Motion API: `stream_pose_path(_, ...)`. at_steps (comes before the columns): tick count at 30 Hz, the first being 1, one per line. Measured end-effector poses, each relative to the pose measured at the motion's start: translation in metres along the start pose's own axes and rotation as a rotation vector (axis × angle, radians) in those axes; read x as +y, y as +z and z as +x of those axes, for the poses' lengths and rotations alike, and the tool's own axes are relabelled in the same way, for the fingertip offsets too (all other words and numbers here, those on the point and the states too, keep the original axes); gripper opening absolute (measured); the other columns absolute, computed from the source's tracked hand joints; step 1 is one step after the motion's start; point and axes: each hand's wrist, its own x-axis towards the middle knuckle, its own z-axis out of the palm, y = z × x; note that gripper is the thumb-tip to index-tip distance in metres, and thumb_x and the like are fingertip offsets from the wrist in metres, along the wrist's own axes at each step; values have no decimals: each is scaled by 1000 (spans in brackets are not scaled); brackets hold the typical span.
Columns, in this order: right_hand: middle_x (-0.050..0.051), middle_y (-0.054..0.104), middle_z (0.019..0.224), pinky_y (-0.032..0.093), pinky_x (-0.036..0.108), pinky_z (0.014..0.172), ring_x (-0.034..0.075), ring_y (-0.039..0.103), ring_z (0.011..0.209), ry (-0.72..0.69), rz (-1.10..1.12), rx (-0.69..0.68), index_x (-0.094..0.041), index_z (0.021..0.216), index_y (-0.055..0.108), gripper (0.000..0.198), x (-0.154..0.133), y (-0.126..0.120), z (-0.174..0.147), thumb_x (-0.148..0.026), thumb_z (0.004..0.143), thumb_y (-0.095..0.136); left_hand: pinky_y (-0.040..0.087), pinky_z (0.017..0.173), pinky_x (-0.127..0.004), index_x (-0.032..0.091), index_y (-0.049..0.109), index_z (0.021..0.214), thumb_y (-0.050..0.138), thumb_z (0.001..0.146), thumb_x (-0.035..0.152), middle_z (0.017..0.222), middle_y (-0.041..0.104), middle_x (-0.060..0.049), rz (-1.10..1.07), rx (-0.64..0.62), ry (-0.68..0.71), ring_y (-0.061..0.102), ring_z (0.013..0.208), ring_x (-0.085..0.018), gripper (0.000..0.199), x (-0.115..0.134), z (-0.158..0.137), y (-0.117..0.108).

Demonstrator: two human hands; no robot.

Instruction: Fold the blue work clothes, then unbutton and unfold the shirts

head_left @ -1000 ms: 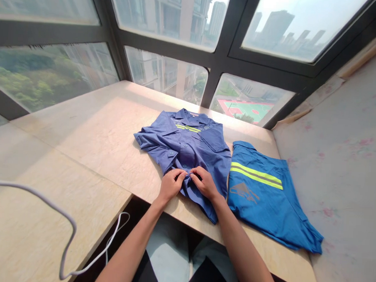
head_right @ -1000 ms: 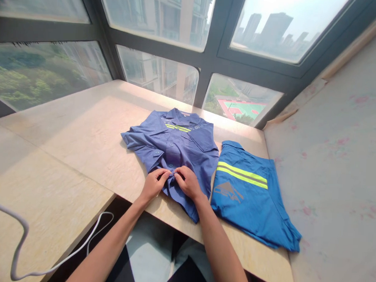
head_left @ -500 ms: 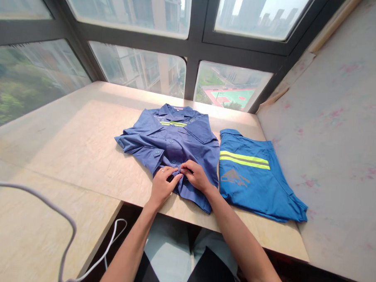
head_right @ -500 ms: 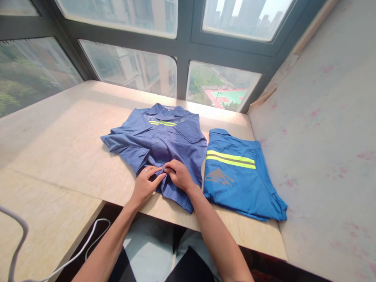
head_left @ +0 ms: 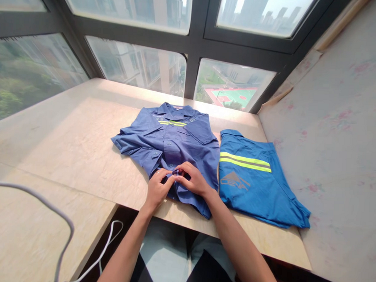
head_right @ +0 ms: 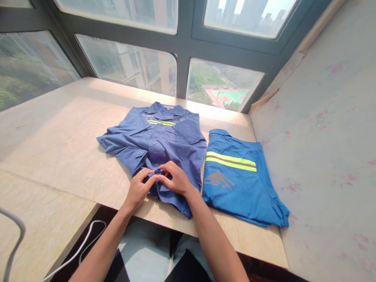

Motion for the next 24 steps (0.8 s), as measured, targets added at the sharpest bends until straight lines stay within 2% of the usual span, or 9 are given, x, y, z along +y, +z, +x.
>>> stream_pose_path(3,7,56,107,52,34,82,16,58,83,-12,33,-30,-21,130,55,53,0,0,-1,-47,86,70,47,79,-31,20,67,83,62,86,34,85,67,-3,-15,9,-26,62,84,-19,15,1,1,0)
stream_pose_path(5,8,54,114,52,34,85,15,58,84,-22,62,-32,-23,139,49,62,0,1,-2,-45,85,71,46,79,-31,20,67,82,62,86,35,84,67,-3,-22,11,-41,62,83,-19,17,1,1,0)
stream_pose_path(10,8,52,120,53,31,83,14,57,85,-45,61,-71,-27,143,48,57,-3,3,-2,-30,89,66,46,81,-31,20,69,84,60,89,38,85,67,-3,-29,-4,-41,62,84,-18,21,1,1,1)
stream_pose_path(16,7,56,118,51,33,91,18,58,101,-78,36,-61,-28,143,49,61,-3,5,-1,-15,85,62,47,82,-33,20,68,83,59,89,38,87,68,-4,20,-11,-24,63,86,-20,21,-2,1,2)
stream_pose_path(24,8,63,117,51,33,89,20,61,103,-80,106,-6,-23,131,62,51,-2,6,0,-10,82,58,48,80,-32,20,66,81,57,90,37,85,67,-4,55,-41,16,63,85,-20,21,-2,1,0)
